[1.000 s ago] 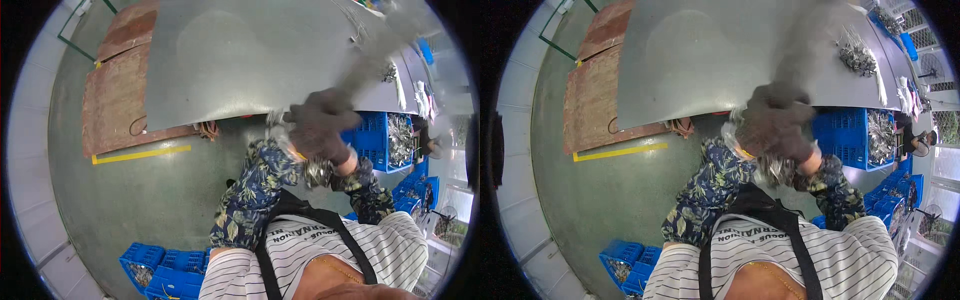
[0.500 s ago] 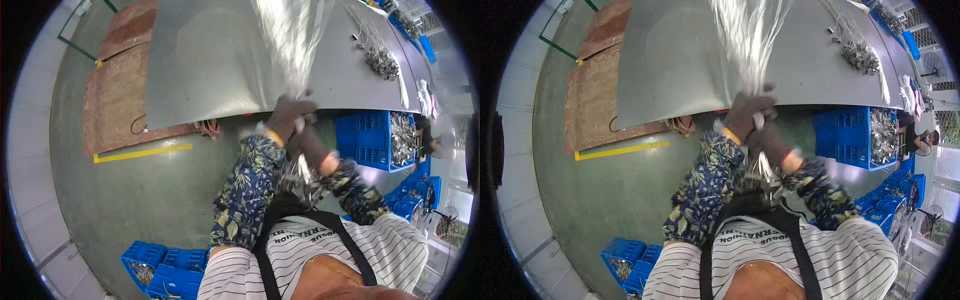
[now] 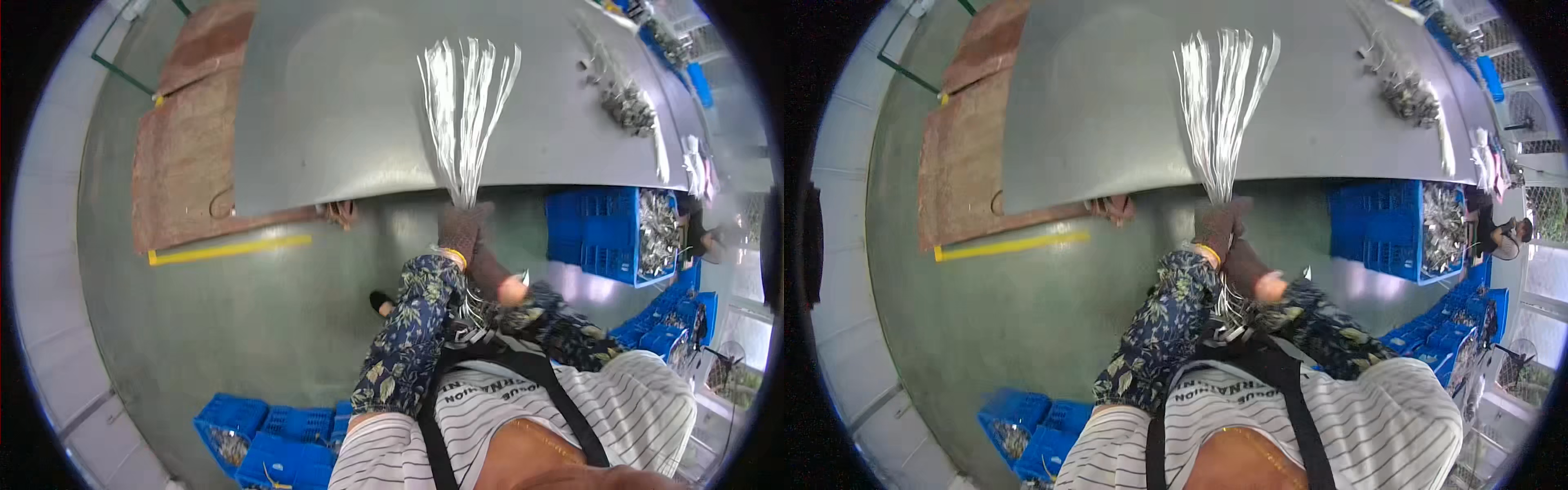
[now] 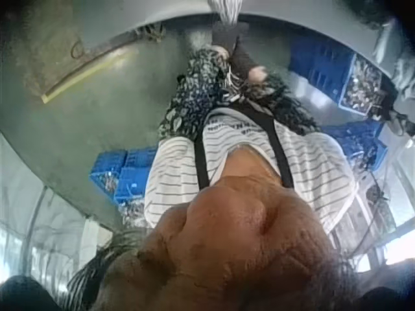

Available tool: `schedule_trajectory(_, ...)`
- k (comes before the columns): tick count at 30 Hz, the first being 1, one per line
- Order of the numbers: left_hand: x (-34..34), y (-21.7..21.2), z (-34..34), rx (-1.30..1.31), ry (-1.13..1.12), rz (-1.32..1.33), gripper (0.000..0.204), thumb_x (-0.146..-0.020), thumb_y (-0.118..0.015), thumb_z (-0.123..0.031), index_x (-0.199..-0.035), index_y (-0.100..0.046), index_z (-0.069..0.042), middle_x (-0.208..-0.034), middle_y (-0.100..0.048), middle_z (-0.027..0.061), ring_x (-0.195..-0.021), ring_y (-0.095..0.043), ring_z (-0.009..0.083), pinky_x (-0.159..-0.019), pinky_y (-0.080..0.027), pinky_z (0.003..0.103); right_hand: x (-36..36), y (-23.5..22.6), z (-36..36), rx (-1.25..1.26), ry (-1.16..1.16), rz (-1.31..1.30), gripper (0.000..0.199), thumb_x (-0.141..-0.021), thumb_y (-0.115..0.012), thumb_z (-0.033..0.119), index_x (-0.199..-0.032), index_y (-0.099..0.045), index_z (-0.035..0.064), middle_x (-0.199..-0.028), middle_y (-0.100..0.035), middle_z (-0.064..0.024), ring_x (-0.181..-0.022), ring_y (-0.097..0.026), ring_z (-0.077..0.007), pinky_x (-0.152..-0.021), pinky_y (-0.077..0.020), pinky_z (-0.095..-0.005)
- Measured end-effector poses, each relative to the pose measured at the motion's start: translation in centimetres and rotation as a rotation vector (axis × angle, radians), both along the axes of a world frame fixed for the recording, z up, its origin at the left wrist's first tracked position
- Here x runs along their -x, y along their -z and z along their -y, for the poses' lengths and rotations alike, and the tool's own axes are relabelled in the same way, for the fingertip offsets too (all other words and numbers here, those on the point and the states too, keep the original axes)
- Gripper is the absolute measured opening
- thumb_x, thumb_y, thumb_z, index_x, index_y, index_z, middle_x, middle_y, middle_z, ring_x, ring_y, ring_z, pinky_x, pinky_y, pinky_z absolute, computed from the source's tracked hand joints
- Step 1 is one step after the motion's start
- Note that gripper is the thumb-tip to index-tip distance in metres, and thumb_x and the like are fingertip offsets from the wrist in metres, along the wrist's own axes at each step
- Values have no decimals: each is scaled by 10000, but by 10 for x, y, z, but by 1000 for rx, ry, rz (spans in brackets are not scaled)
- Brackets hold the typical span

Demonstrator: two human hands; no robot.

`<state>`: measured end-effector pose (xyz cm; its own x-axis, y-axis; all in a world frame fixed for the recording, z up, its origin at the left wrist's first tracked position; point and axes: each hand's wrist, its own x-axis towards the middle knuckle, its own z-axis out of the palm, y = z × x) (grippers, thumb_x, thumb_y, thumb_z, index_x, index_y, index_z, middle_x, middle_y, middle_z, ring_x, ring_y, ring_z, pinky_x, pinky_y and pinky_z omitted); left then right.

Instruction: The person retrieves wire assemblies with metal terminals from a crate, sorts and bundles them on the workbench, and shakes and straightens the wire strands by hand.

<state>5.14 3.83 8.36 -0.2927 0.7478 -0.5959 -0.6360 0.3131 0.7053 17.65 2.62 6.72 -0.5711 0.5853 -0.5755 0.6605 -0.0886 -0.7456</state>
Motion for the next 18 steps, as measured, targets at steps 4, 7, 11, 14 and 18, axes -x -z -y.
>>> schedule_trajectory(4, 17, -140, -3, -478, 130, 93, 234, -785, -757, -128, -622, -593, -88, -671, -610, -5, -510, -535, 131, -478, -416, 317, -1, -127, -64, -346, -584, -87, 558, -966, -573, 283, -1435, -363, 64, -1383, -463, -180, -1261, -490, -271, -1072, -418, -385)
schedule_trajectory(7, 9, -199, 2, -848, 360, -482, 116, -795, -740, -146, -770, -663, -63, -802, -660, 20, -674, -601, 148, -614, -492, 319, 5, -145, -50, -376, -189, -331, 453, -922, -600, 221, -1314, -450, 51, -1239, -518, -161, -1135, -529, -250, -970, -442, -366)
schedule_trajectory(11, 7, -31, -8, -1031, 184, -355, 221, -856, -656, -160, -1028, -721, -36, -926, -707, 72, -780, -654, 186, -741, -540, 305, -6, -35, 1, -404, -67, -198, 317, -862, -637, 139, -1153, -566, 34, -1047, -590, -134, -968, -580, -223, -833, -475, -341)
schedule_trajectory(14, -3, 145, 73, -463, 226, -514, 276, -880, -641, -182, -1071, -699, 8, -864, -690, 64, -709, -619, 150, -687, -529, 289, 23, 52, 55, -275, -3, -187, 222, -818, -665, 77, -1032, -652, 21, -903, -644, -114, -843, -618, -203, -730, -500, -322)
schedule_trajectory(18, 22, 22, 3, -435, 212, 337, 241, -895, -623, -152, -1068, -677, 7, -710, -603, 27, -641, -580, 135, -607, -488, 278, 16, -22, 1, 326, 456, -162, 876, -604, -732, -113, -1413, -459, 80, -764, -651, -125, -627, -644, -243, -498, -494, -332)
